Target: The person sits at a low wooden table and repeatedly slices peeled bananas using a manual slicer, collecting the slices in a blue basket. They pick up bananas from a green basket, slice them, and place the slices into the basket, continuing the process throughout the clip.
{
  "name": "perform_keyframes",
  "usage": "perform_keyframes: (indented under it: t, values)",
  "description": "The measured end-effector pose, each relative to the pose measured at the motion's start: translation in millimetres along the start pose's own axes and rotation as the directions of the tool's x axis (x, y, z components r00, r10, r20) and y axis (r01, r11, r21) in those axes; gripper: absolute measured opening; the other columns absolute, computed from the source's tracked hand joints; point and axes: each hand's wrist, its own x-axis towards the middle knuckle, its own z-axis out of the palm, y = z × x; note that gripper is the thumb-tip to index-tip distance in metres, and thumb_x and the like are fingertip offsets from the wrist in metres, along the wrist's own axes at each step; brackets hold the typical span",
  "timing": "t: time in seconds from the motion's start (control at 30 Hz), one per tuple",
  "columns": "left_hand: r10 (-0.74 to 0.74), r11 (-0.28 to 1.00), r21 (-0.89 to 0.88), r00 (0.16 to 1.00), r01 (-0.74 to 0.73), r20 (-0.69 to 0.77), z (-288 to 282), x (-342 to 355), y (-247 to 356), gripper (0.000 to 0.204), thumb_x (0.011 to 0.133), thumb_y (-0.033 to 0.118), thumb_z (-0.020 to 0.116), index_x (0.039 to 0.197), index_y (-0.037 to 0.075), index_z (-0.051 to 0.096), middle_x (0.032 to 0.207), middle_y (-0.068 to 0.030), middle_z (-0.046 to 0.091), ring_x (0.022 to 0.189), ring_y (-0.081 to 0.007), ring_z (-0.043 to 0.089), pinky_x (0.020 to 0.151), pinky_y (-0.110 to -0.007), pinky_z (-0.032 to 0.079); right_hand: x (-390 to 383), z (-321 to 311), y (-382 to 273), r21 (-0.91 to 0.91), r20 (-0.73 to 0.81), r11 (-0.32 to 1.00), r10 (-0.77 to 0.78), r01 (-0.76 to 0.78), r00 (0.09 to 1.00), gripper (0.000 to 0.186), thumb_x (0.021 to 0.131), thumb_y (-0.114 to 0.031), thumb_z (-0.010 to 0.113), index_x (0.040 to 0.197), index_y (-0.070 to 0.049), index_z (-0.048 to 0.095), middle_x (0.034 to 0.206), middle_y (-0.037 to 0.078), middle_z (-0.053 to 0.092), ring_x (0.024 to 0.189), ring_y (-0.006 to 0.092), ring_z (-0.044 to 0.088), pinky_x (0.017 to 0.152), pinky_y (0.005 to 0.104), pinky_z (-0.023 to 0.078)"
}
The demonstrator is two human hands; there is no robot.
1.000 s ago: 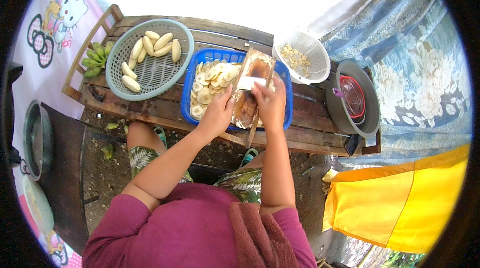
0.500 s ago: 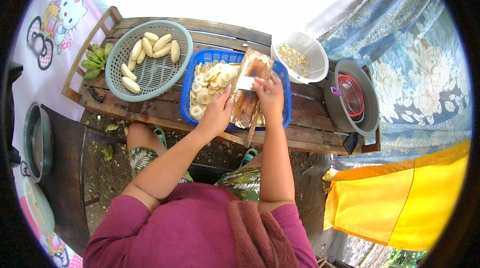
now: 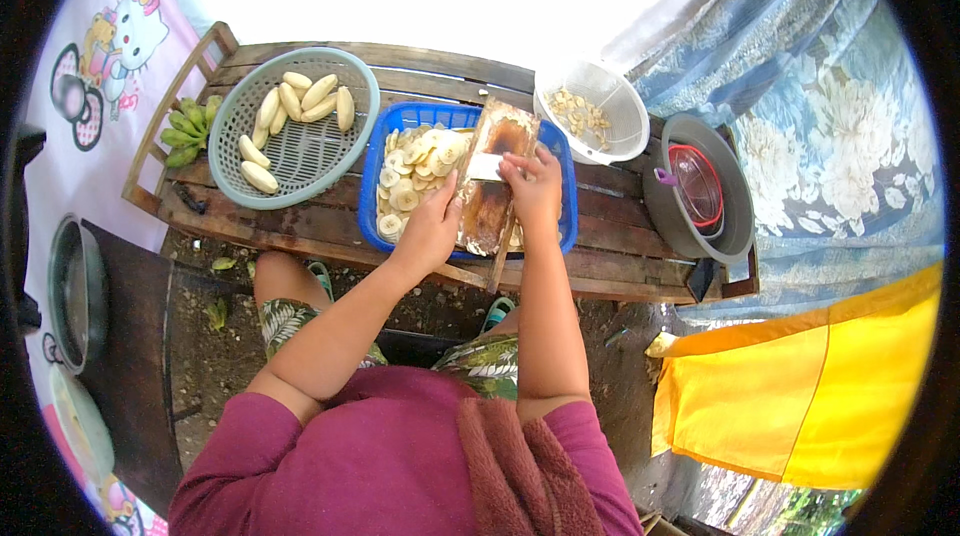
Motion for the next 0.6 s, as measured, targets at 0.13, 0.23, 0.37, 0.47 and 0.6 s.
perform_keyframes:
  t: [0.13, 0.23, 0.37, 0.47, 0.6]
  values:
    - [0.034, 0.999, 0.003, 0.999, -0.034, -0.024, 0.9, -0.1, -2.2, 0.049, 0.096, 0.012, 0.049, 0.143, -0.004, 0.042, 0.11, -0.0314, 0.057, 0.1, -0.0448, 0.059, 0.087, -0.047, 0.048, -51.2, -15.0, -15.0, -0.035, 0.059, 0.999, 0.001, 0.001, 0.998, 0.021, 0.076, -0.02, 0.083, 0.093, -0.009, 0.079, 0.135, 0.017, 0.055, 0.124, 0.0332, 0.051, 0.104, 0.0392, 0.04]
    - [-0.014, 1.0, -0.013, 1.0, 0.014, 0.001, 0.9, -0.3, -1.7, 0.047, 0.098, 0.012, 0.049, 0.141, -0.007, 0.043, 0.119, -0.0314, 0.058, 0.112, -0.0422, 0.056, 0.097, -0.041, 0.044, -56.8, -16.8, -10.5, -0.095, 0.033, 0.994, -0.05, 0.053, 0.998, 0.021, 0.075, -0.023, 0.083, 0.091, -0.009, 0.078, 0.132, 0.02, 0.056, 0.123, 0.0341, 0.052, 0.103, 0.0401, 0.04]
    - [-0.023, 0.999, -0.023, 1.0, 0.024, 0.008, 0.1, 0.1, 2.8, 0.047, 0.098, 0.012, 0.049, 0.141, -0.007, 0.043, 0.121, -0.0325, 0.057, 0.114, -0.043, 0.056, 0.097, -0.041, 0.044, -5.6, -6.4, 8.0, -0.005, 0.0, 0.999, 0.038, -0.038, 0.999, 0.022, 0.075, -0.024, 0.082, 0.091, -0.009, 0.078, 0.126, 0.024, 0.059, 0.124, 0.0357, 0.052, 0.103, 0.0414, 0.04]
    - [-0.05, 0.999, -0.011, 0.999, 0.05, 0.008, -1.5, -0.5, 5.3, 0.047, 0.099, 0.013, 0.048, 0.141, -0.007, 0.043, 0.122, -0.0331, 0.057, 0.114, -0.0437, 0.056, 0.098, -0.042, 0.044, 16.2, -0.3, 9.1, 0.211, 0.062, 0.962, 0.162, -0.171, 0.985, 0.022, 0.075, -0.022, 0.082, 0.091, -0.007, 0.078, 0.123, 0.024, 0.061, 0.119, 0.0346, 0.056, 0.102, 0.0399, 0.041]
    - [-0.037, 0.999, -0.015, 0.999, 0.037, -0.004, -1.3, -1.3, 4.3, 0.047, 0.099, 0.013, 0.048, 0.141, -0.007, 0.042, 0.12, -0.0333, 0.057, 0.112, -0.0433, 0.057, 0.097, -0.042, 0.044, -26.8, -13.7, -5.1, 0.03, 0.045, 0.999, 0.036, -0.037, 0.998, 0.02, 0.075, -0.018, 0.083, 0.09, -0.006, 0.078, 0.127, 0.02, 0.059, 0.119, 0.0311, 0.055, 0.102, 0.0401, 0.041]
